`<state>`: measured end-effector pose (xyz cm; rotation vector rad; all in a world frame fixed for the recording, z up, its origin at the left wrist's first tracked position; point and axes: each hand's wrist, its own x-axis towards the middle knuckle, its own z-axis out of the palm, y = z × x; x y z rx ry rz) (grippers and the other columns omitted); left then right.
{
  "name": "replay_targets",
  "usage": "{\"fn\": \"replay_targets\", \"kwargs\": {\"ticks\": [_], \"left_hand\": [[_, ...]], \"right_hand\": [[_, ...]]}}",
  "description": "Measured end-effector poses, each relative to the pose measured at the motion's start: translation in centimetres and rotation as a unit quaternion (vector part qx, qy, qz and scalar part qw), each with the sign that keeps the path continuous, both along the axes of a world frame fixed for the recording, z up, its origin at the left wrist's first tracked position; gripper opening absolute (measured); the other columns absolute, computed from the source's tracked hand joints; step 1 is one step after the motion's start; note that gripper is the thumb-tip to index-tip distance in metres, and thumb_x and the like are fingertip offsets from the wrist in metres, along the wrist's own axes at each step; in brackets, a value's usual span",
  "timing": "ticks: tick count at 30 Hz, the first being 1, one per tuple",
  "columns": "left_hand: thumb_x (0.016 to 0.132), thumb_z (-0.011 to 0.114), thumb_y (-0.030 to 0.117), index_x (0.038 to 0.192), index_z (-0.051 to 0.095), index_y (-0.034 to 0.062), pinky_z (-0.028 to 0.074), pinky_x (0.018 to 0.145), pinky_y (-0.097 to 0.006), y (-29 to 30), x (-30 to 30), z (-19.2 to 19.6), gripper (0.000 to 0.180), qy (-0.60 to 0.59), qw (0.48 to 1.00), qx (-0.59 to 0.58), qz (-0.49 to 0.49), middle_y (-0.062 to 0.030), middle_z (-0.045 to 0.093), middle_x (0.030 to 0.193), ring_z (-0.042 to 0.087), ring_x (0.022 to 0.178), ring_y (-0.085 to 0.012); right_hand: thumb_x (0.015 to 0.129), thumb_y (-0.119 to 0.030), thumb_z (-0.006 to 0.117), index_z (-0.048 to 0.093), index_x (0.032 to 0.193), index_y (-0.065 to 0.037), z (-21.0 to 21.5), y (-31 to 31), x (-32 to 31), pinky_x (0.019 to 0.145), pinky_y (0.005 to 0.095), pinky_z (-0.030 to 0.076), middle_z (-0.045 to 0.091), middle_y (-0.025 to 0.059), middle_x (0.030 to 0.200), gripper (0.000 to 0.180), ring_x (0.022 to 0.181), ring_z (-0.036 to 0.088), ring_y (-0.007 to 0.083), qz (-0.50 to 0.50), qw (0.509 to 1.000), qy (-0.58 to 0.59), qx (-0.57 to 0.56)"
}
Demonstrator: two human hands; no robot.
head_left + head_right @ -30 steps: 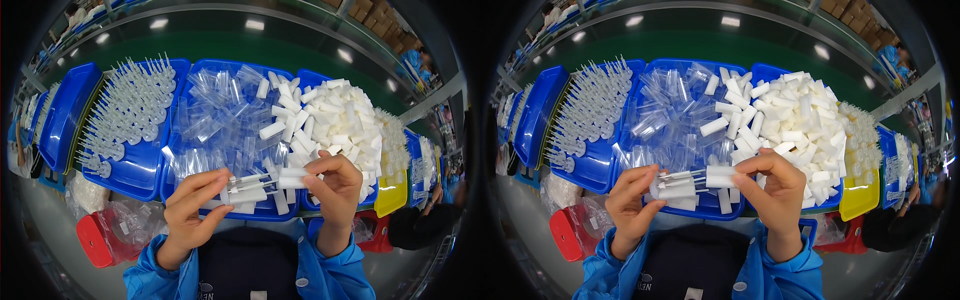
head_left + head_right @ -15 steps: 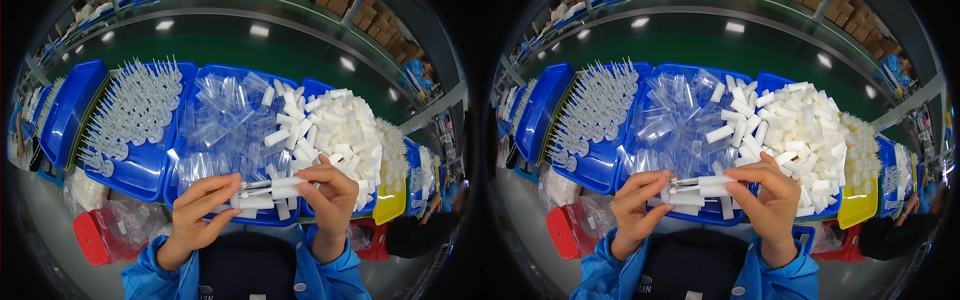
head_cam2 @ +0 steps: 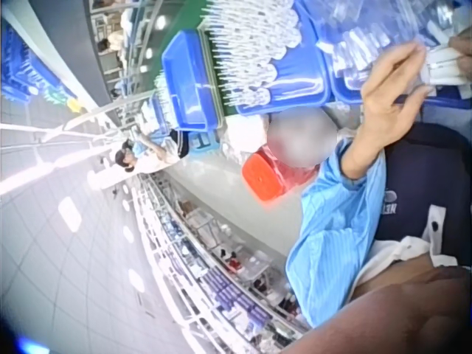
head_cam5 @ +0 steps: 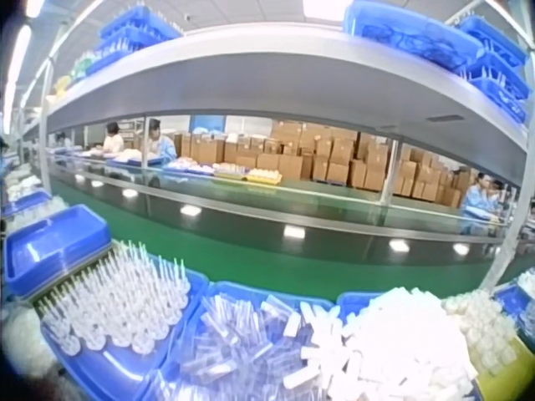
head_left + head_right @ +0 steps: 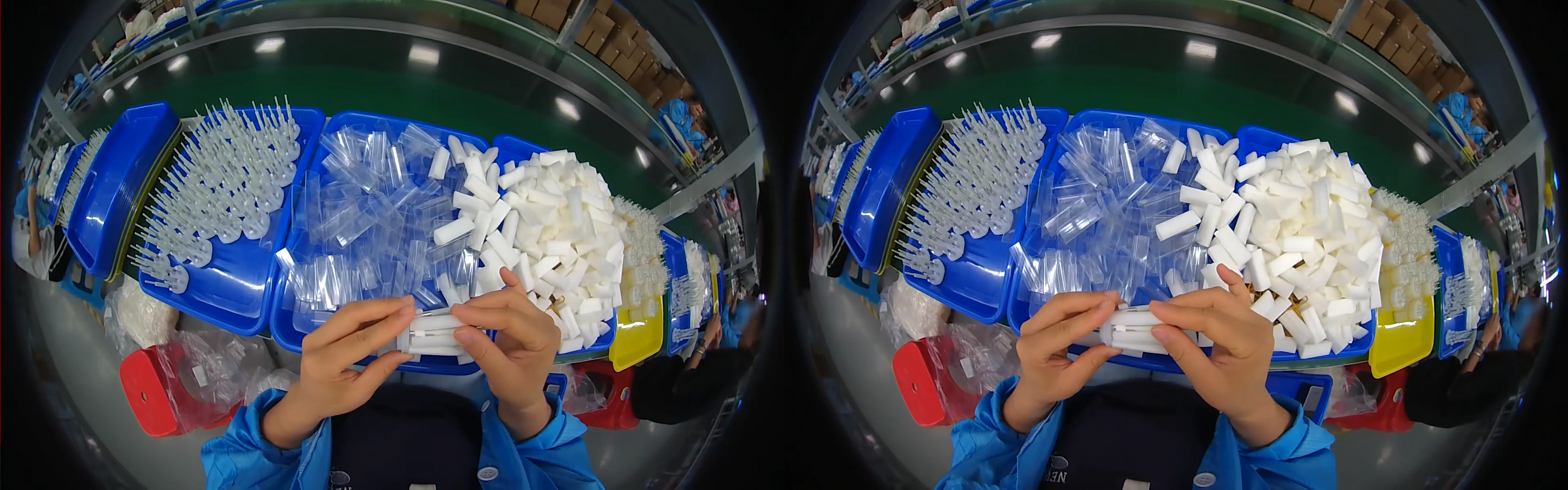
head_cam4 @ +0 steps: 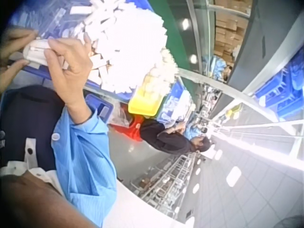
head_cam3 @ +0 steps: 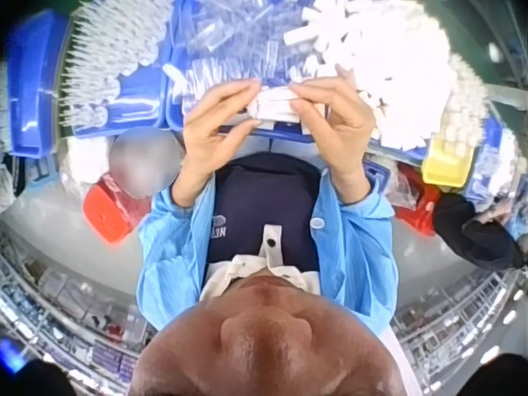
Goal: The person inserts white plastic cylindrical components into clear plastic sleeves. They pick up a white piece from a blue bin, slide it into a clear sleeve, and place the assembled unit into a yellow bin. The process is repeated continuously throughout the clip.
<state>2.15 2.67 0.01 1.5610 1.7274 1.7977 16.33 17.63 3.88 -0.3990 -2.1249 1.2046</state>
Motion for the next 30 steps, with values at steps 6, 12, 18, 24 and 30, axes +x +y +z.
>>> {"fn": "replay_targets", "kwargs": {"ticks": [6,12,18,24,30], "left_hand": [[0.069,0.078,-0.004,0.115,0.066,-0.0023,0.054,0.084,-0.034,0.2,0.3,-0.2,0.048,0.025,0.999,0.024,0.035,-0.0213,0.064,0.114,0.065,0.101,-0.0289],[0.067,0.076,-0.009,0.114,0.066,-0.0038,0.057,0.079,-0.031,-0.5,-0.7,-0.2,0.049,0.053,0.997,0.011,0.047,-0.0204,0.063,0.114,0.066,0.098,-0.0287],[0.07,0.075,-0.008,0.109,0.066,-0.0036,0.056,0.082,-0.032,-1.1,-1.0,-0.3,0.04,-0.117,0.991,0.044,0.05,-0.0209,0.06,0.116,0.064,0.104,-0.0281],[0.073,0.074,-0.007,0.113,0.062,-0.005,0.055,0.089,-0.036,-1.2,-1.4,-0.7,0.042,-0.134,0.989,0.053,0.016,-0.02,0.054,0.121,0.06,0.111,-0.0301],[0.072,0.075,-0.008,0.118,0.061,-0.0059,0.054,0.093,-0.033,-1.2,-0.9,0.0,0.048,-0.16,0.985,0.05,0.044,-0.019,0.051,0.124,0.059,0.112,-0.0253]], "right_hand": [[0.077,-0.007,0.075,0.073,0.093,-0.006,-0.4,-0.3,-0.4,0.112,0.0506,0.02,0.07,0.005,0.085,0.016,0.079,0.066,0.0155,0.025,0.987,0.01,-0.156],[0.079,-0.006,0.071,0.069,0.095,-0.004,1.6,2.2,-1.3,0.104,0.0438,0.033,0.069,0.0077,0.086,0.016,0.076,0.065,0.0218,0.101,0.992,-0.066,0.039],[0.074,0.0,0.066,0.068,0.097,-0.005,0.0,6.5,-4.9,0.083,0.0394,0.042,0.061,0.0089,0.099,0.024,0.092,0.057,0.0287,0.0,0.949,-0.085,0.302],[0.076,-0.004,0.068,0.068,0.099,-0.006,-0.6,6.4,-5.1,0.089,0.0405,0.041,0.064,0.01,0.099,0.023,0.095,0.058,0.0302,0.007,0.944,-0.151,0.293],[0.078,-0.002,0.068,0.067,0.096,-0.002,0.3,5.5,-4.1,0.076,0.0349,0.047,0.064,0.0116,0.089,0.018,0.081,0.061,0.0247,-0.038,0.98,-0.015,0.197]]}}
